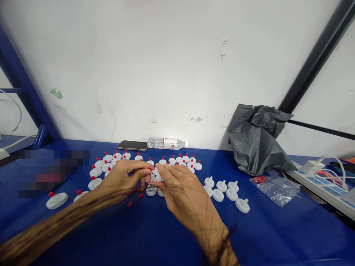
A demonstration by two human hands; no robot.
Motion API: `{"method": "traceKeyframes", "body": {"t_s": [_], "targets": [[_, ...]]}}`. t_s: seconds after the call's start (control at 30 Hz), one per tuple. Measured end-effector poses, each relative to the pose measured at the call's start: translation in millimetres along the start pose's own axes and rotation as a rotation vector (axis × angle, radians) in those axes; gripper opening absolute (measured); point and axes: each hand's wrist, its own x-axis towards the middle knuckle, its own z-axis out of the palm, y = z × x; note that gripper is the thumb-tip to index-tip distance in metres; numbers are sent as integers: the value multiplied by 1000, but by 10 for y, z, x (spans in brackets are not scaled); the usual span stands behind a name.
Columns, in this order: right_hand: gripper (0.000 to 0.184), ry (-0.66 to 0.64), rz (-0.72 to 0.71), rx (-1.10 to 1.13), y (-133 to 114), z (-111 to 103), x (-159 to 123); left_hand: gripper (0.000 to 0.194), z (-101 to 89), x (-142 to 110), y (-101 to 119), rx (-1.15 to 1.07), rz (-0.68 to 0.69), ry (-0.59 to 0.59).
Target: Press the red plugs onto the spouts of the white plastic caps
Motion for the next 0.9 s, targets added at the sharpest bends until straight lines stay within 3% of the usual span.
{"method": "traceKeyframes", "body": {"t_s": [0.47,0.7,0.9], "targets": [[64,-132,-22,-105,34,65,-67,34,74,-37,-106,-55,-53,-32],[55,-136,-1,-29,36,40,-65,33,84,-41,-97,-7,-39,-71],[51,-49,3,31,8,60,-33,32,124,-47,-134,-69,-71,-69]]}}
